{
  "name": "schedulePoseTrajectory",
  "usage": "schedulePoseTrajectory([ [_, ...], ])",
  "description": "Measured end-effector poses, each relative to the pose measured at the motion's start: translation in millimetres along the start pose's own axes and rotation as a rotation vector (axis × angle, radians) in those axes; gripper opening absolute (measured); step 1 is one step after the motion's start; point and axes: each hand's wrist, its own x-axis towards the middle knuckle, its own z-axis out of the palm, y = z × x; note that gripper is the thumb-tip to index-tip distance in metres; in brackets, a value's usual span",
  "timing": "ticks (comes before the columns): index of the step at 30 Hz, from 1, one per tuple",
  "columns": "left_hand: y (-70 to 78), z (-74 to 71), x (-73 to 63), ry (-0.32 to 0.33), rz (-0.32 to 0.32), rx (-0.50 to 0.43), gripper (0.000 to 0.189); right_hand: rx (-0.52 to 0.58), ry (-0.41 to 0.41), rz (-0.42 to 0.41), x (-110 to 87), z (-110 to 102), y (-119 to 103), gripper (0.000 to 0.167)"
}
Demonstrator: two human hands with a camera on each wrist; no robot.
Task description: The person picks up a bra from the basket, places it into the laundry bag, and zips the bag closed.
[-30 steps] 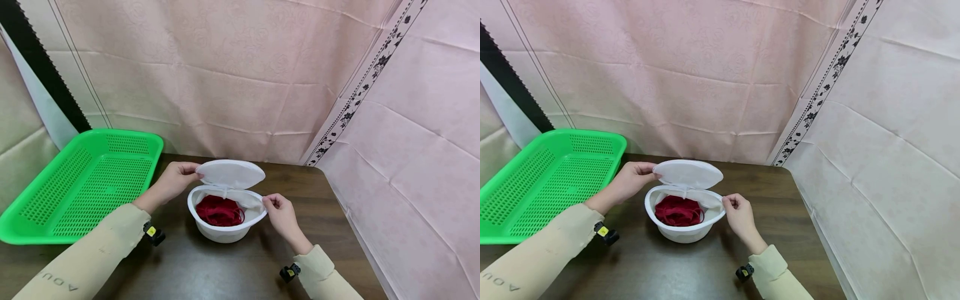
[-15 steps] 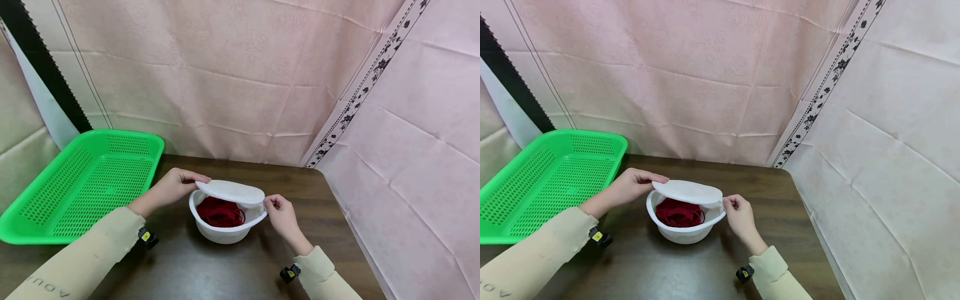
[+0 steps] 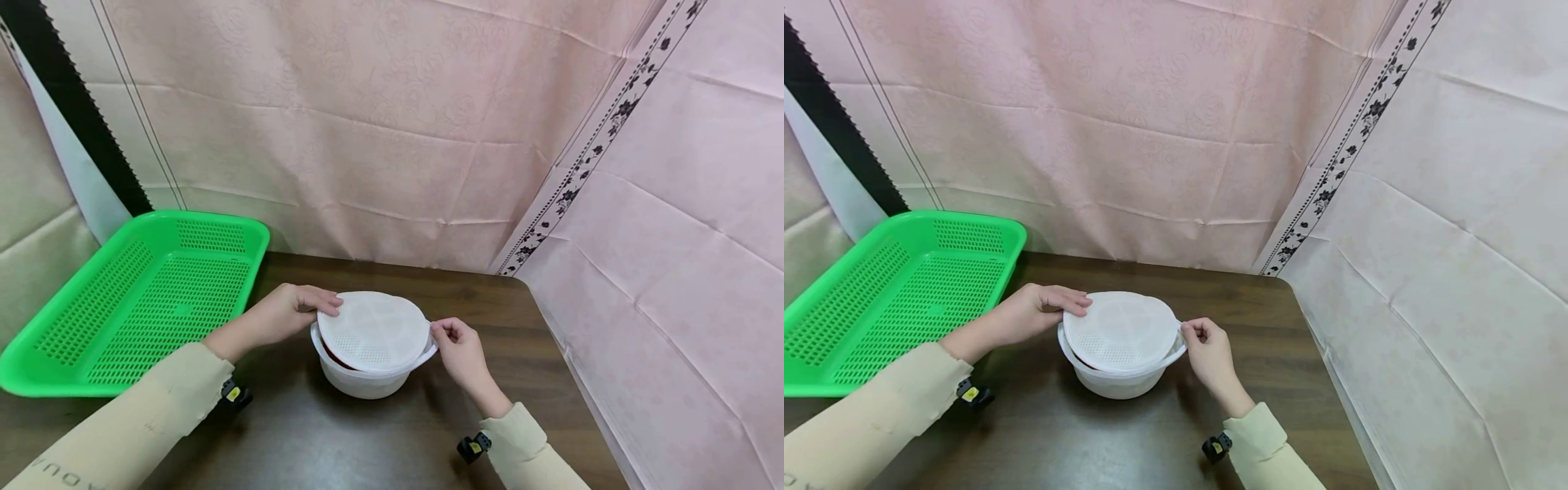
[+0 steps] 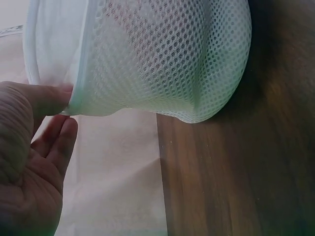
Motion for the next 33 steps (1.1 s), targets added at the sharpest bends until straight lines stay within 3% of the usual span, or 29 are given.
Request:
schedulePoseTrajectory([
  [5, 0.8, 0.4, -2.7, 0.001, -0.044, 0.03, 0.034, -0.009, -0.004, 0.001, -5.2, -3, -12, 0.014],
  [10, 1.4, 0.5, -4.4, -0.009, -0.09, 0.011, 0.033, -0.014, -0.011, -0.003, -15.4, -6, -37, 0.014],
  [14, 1.5, 0.1, -5.6, -0.01, -0.095, -0.012, 0.034, -0.016, -0.01, -0.007, -18.4, -7, -42, 0.014],
  [21, 1.4, 1.4, -5.3, 0.007, -0.132, -0.097, 0.035, -0.018, -0.008, -0.013, -16.3, -7, -37, 0.014],
  [25, 2.8, 7.8, -1.1, 0.05, -0.172, -0.136, 0.035, -0.001, 0.009, -0.009, -8.3, -3, -17, 0.014],
  [28, 4.7, 12.6, 2.8, 0.062, -0.207, -0.139, 0.036, 0.021, 0.019, -0.018, -2.0, 0, 0, 0.014],
  [33, 7.3, 18.2, 6.0, 0.043, -0.252, -0.074, 0.054, 0.033, 0.012, -0.021, -2.0, -1, 0, 0.016],
])
